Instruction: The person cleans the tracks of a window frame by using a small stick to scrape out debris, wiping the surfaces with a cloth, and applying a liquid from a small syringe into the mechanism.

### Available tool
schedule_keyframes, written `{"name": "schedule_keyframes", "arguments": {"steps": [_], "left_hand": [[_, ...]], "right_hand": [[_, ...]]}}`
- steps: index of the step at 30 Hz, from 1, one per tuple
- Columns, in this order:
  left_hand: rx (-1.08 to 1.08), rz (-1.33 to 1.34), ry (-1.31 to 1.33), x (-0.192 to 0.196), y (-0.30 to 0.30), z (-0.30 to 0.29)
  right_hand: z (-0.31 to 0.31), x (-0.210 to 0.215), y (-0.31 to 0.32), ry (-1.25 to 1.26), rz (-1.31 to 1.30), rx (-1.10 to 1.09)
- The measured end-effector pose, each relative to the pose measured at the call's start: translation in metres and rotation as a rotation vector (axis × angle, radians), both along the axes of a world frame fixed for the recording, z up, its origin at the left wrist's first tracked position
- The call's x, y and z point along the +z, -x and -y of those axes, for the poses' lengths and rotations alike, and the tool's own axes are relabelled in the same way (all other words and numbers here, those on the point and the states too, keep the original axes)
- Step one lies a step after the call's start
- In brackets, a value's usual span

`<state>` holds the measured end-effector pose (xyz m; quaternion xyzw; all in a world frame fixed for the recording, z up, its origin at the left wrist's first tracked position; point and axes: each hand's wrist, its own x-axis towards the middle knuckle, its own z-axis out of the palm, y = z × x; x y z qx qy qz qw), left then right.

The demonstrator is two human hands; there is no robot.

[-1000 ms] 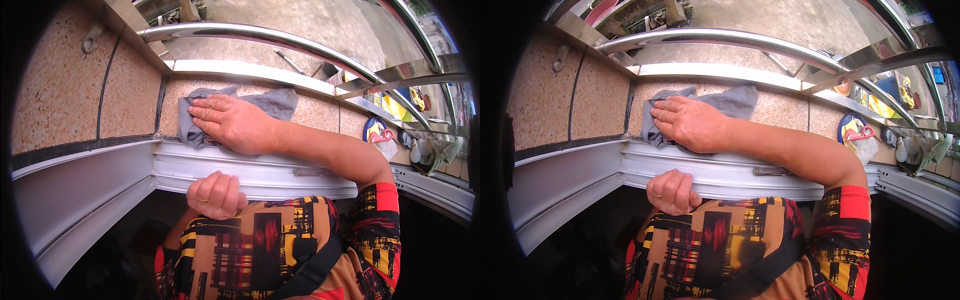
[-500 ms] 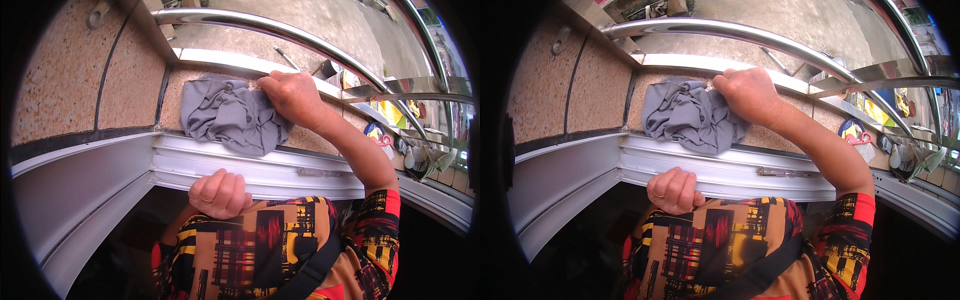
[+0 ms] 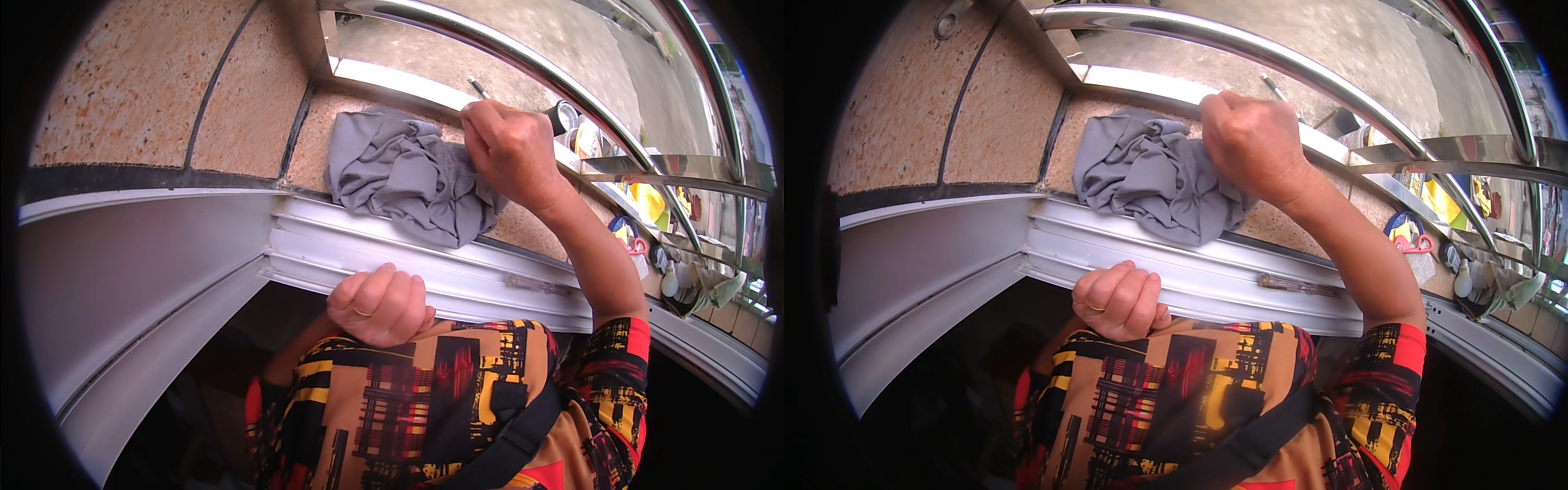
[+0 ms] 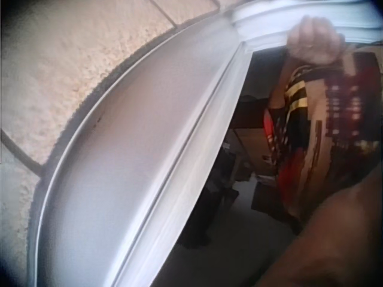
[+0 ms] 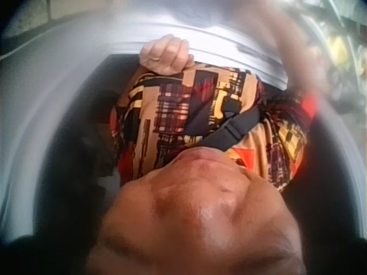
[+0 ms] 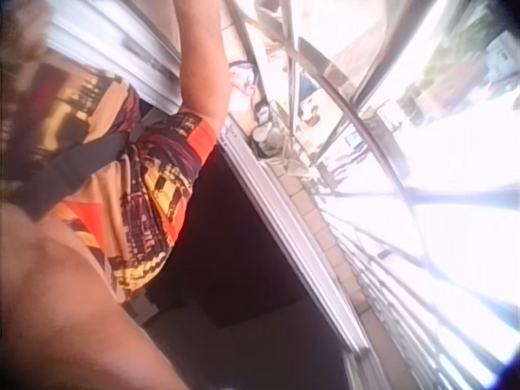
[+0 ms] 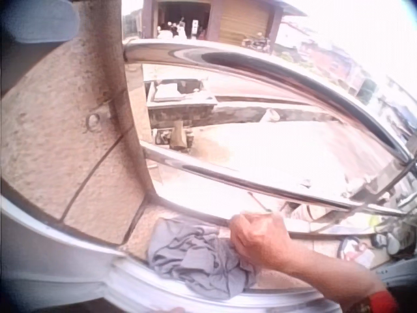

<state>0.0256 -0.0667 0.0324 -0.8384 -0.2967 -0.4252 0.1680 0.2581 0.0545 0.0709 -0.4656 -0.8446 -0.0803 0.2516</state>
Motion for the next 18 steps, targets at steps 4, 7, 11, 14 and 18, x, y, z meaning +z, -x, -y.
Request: {"name": "schedule_keyframes", "arguments": {"steps": [4,7,11,14,18], "left_hand": [[-0.01,-0.003,-0.017,0.0,0.0,-0.001],[0.012,-0.014,-0.007,-0.002,0.001,-0.001],[0.011,-0.057,0.009,0.002,0.003,0.002],[-0.05,-0.076,0.003,0.004,0.005,0.0],[-0.07,-0.089,0.001,0.01,0.004,0.001]], "right_hand": [[-0.021,-0.006,-0.049,-0.02,-0.084,-0.399],[-0.015,-0.006,-0.041,-0.115,-0.176,-0.196],[0.024,0.017,0.016,0.193,-0.113,0.364],[0.024,-0.013,0.038,0.335,0.029,0.421],[-0.011,-0.018,0.069,0.266,0.015,0.336]]}}
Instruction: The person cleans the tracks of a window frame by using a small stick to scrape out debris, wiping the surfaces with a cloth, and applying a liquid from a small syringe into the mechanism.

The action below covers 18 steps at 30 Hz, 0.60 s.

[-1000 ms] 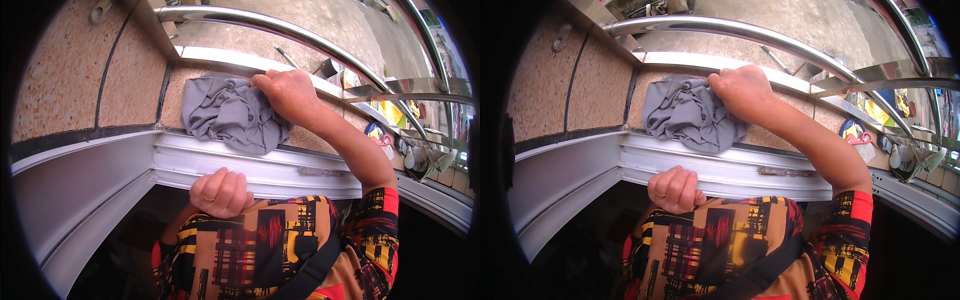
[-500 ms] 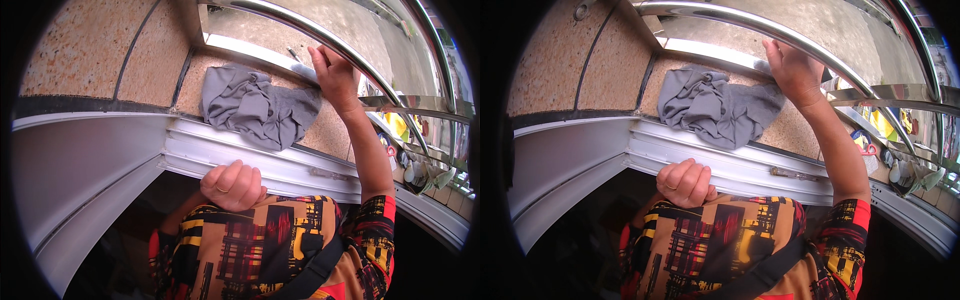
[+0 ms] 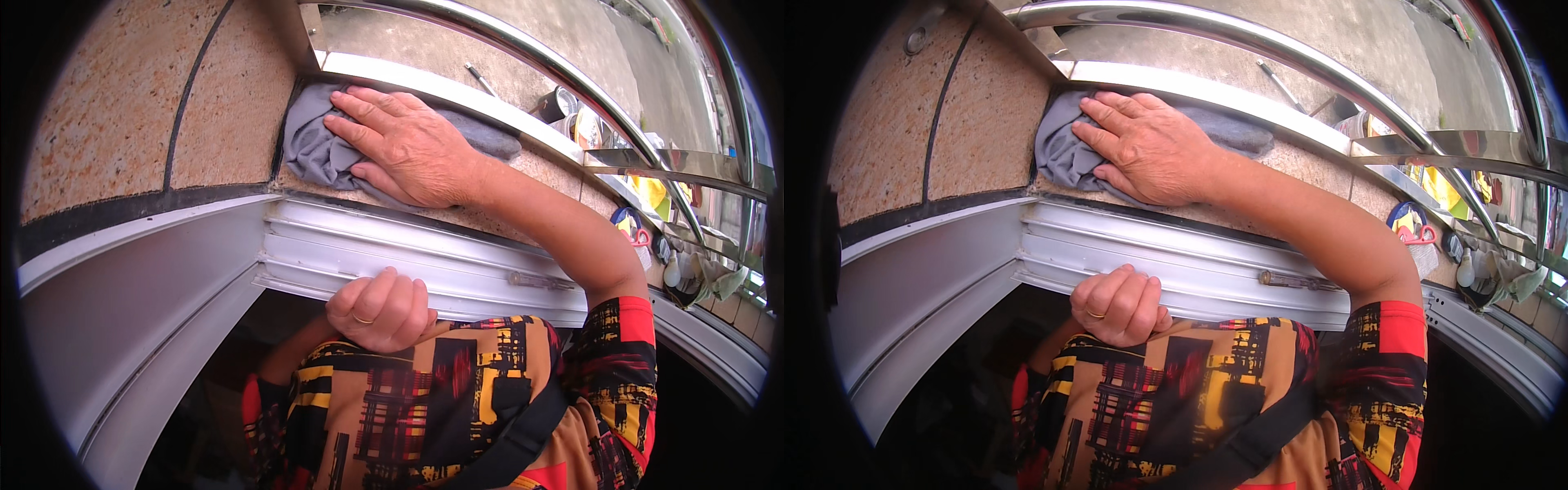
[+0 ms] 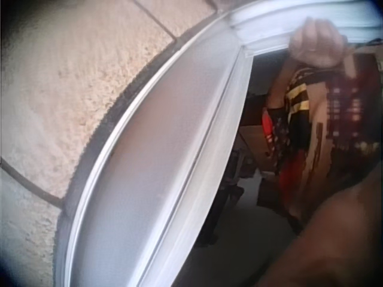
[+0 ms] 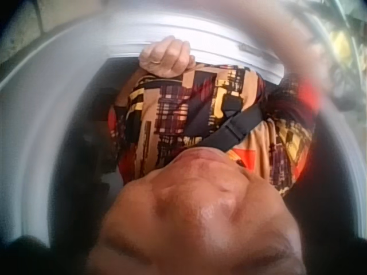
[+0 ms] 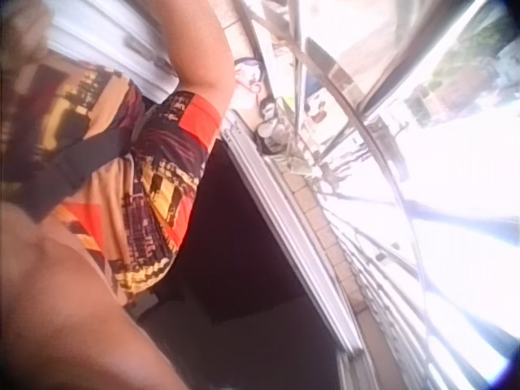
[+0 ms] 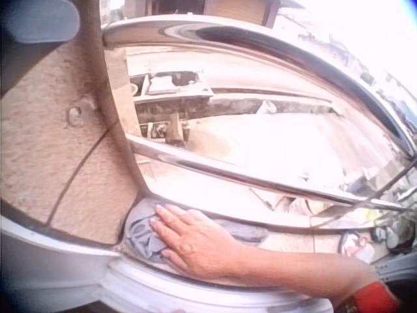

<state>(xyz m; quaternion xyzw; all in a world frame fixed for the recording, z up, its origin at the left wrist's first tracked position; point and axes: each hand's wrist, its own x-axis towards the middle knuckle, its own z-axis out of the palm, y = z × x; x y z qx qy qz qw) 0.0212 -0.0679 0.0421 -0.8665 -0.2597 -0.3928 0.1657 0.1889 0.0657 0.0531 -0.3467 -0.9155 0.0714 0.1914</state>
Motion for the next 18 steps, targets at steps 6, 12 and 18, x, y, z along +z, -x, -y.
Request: {"name": "schedule_keyframes", "arguments": {"steps": [6,12,18], "left_hand": [[0.094,0.047,-0.023,0.004,-0.006,0.0],[0.112,0.053,-0.021,-0.005,-0.005,0.001],[0.053,0.052,-0.003,-0.012,-0.007,-0.005]], "right_hand": [[-0.002,-0.001,0.007,-0.067,-0.076,-0.037],[0.048,0.006,-0.092,0.027,0.1,-0.128],[0.101,0.007,-0.172,0.131,0.173,-0.244]]}}
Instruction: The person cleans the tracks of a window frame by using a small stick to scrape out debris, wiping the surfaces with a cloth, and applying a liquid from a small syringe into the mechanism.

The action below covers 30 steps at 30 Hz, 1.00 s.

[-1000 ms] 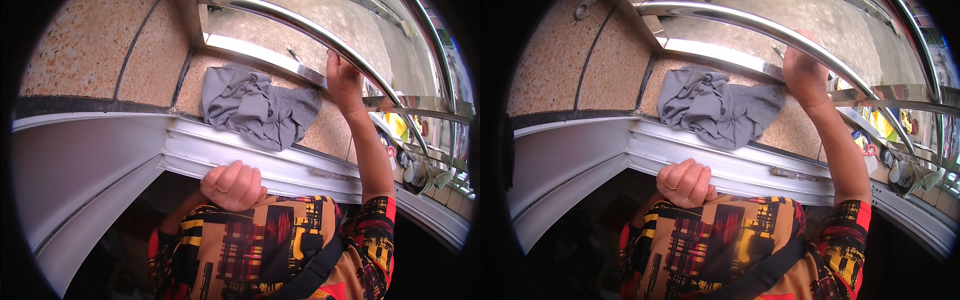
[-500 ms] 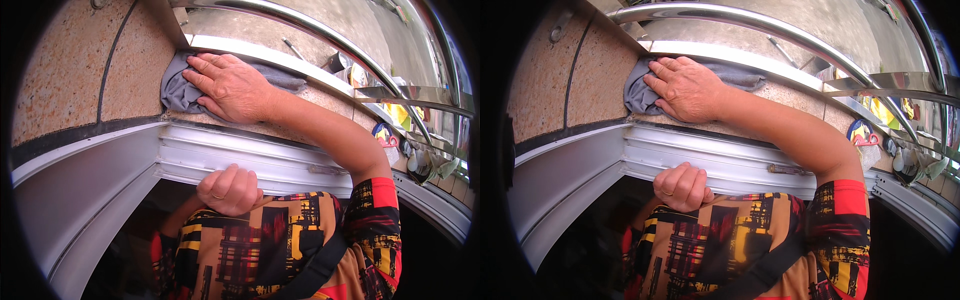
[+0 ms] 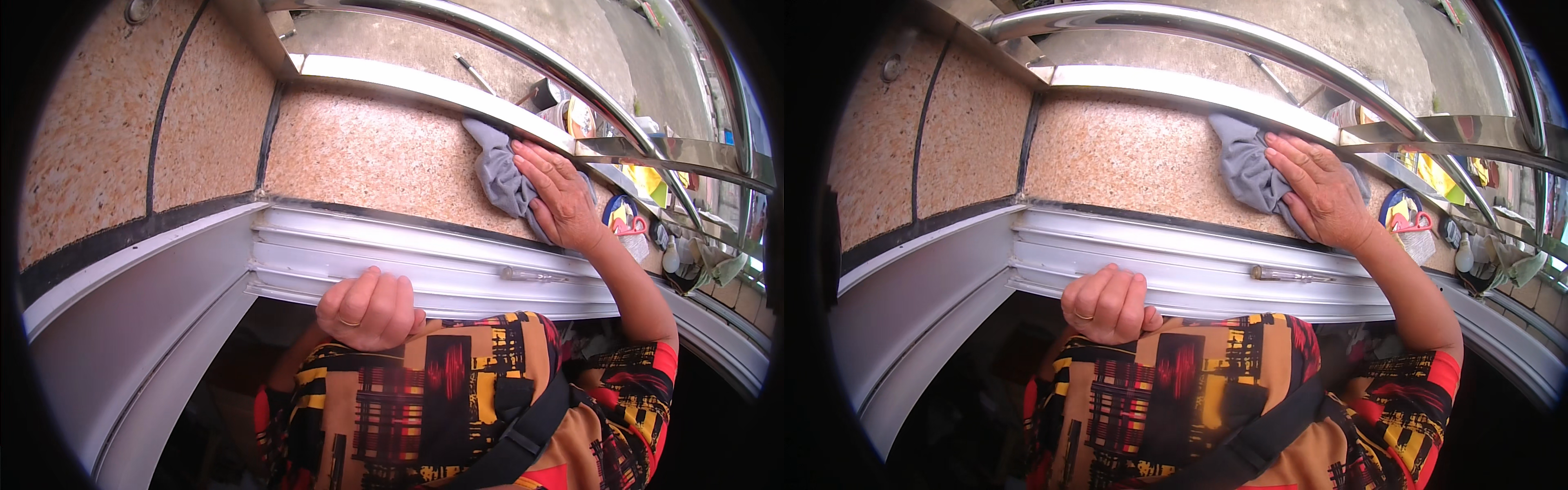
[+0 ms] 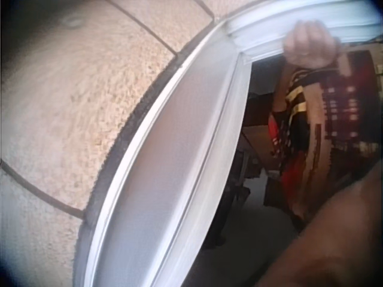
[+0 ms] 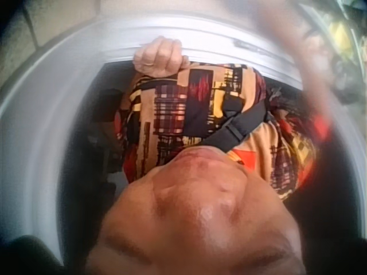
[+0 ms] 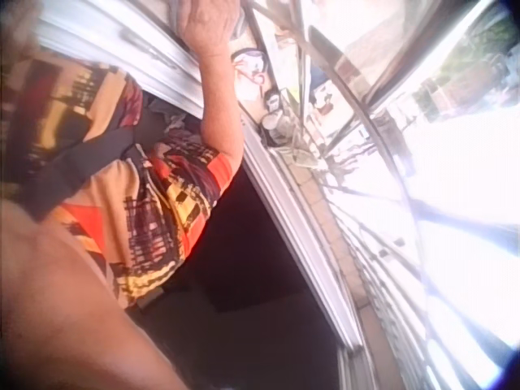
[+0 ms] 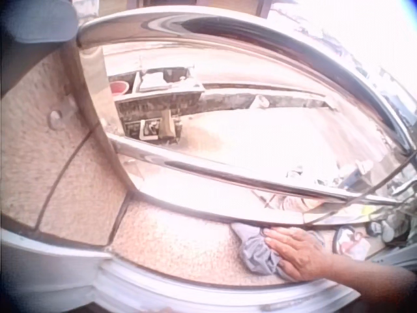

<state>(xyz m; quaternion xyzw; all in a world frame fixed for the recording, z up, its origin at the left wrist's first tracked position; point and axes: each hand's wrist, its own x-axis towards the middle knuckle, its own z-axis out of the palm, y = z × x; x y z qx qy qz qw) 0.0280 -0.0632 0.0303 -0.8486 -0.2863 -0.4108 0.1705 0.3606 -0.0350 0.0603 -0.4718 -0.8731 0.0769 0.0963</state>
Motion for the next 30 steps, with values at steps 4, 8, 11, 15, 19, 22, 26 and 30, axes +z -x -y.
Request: {"name": "schedule_keyframes", "arguments": {"steps": [4,8,11,15,19,22,26,30], "left_hand": [[0.01,0.002,0.013,0.007,-0.001,0.01],[-0.012,-0.005,0.006,0.008,-0.003,0.01],[-0.026,-0.033,0.003,0.015,-0.002,0.006],[0.096,-0.01,-0.013,0.004,-0.011,0.012],[0.037,-0.018,-0.041,0.0,-0.004,-0.002],[0.088,-0.065,0.015,0.007,-0.001,0.004],[0.115,-0.022,0.01,-0.017,0.019,-0.004],[0.126,0.0,0.016,-0.016,0.015,-0.004]], "right_hand": [[-0.003,0.003,0.015,0.0,-0.027,0.032],[-0.039,-0.003,0.08,-0.07,-0.135,0.143],[-0.081,-0.006,0.131,-0.205,-0.175,0.189],[-0.125,-0.021,0.187,-0.276,-0.348,0.32],[-0.128,-0.029,0.184,-0.462,-0.386,0.283],[-0.099,-0.03,0.153,-0.287,-0.3,0.35],[-0.072,-0.034,0.09,-0.196,-0.218,0.321],[-0.034,-0.028,0.031,-0.141,-0.122,0.214]]}}
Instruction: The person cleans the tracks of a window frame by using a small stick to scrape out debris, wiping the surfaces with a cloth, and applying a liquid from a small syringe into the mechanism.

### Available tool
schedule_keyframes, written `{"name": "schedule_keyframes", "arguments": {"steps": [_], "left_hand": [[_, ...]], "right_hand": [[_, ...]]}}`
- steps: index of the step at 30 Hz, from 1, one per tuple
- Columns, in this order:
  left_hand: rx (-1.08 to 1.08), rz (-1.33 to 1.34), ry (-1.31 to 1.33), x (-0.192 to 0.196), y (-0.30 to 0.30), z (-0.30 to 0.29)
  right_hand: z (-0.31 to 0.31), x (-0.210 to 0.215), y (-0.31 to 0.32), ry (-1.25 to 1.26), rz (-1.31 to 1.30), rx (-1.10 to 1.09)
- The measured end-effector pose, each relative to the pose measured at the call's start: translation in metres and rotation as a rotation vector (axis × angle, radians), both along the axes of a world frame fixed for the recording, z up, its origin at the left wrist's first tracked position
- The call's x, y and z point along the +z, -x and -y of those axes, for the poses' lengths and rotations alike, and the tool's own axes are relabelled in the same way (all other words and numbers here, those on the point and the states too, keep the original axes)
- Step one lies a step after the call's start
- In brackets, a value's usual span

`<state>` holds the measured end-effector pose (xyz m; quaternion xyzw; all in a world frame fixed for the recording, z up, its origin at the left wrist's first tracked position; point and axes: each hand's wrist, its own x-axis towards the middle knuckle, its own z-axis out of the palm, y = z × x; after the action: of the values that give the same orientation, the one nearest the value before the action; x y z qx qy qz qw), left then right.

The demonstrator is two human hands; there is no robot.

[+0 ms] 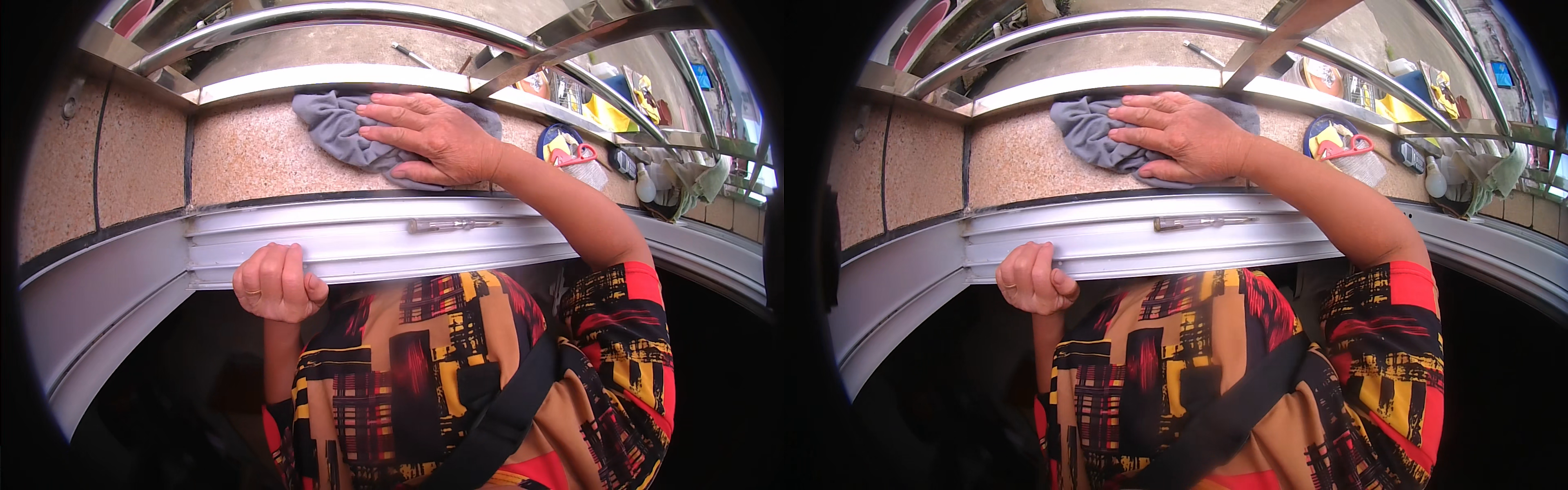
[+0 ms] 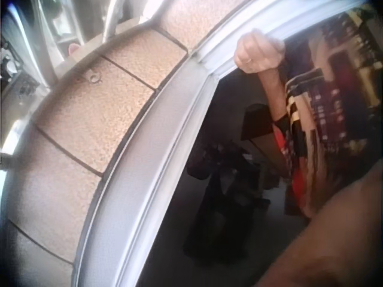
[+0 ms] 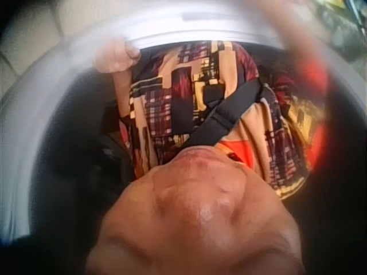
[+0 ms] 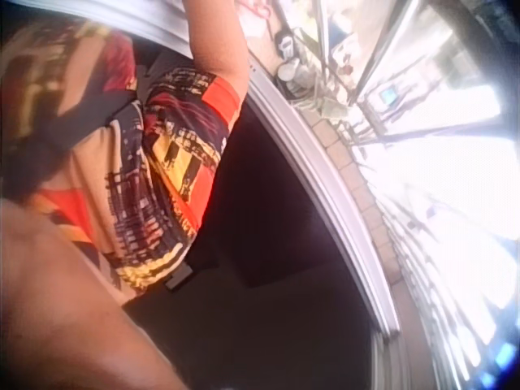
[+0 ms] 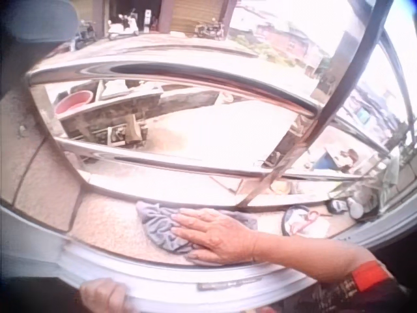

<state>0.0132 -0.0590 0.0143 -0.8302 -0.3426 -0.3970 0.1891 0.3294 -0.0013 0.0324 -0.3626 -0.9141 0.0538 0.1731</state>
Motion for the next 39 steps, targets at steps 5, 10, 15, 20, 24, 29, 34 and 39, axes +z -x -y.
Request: {"name": "schedule_keyframes", "arguments": {"steps": [5,10,15,20,24,29,34,39], "left_hand": [[-0.005,0.05,-0.043,-0.012,0.001,-0.012],[0.001,0.066,-0.065,-0.015,-0.001,-0.013],[0.002,0.063,-0.07,-0.014,0.002,-0.017],[-0.003,0.049,-0.044,-0.01,-0.002,-0.019],[0.006,0.033,-0.023,-0.008,0.0,-0.017],[-0.03,0.015,-0.015,-0.002,0.001,-0.015],[-0.011,0.025,-0.034,0.003,0.004,-0.006],[0.008,0.043,-0.008,0.008,-0.005,0.005]], "right_hand": [[0.021,-0.002,-0.042,-0.101,-0.012,-0.11],[0.025,0.017,-0.049,0.21,-0.249,-0.266],[-0.005,0.047,-0.015,1.118,-1.027,-0.372],[-0.026,0.032,-0.015,0.419,-0.369,-0.403],[-0.011,0.059,-0.011,0.082,-0.353,-0.391],[0.005,0.037,-0.001,0.08,0.311,0.009],[-0.023,0.026,0.029,0.004,0.272,0.108],[-0.078,0.017,0.118,-0.152,0.112,0.223]]}}
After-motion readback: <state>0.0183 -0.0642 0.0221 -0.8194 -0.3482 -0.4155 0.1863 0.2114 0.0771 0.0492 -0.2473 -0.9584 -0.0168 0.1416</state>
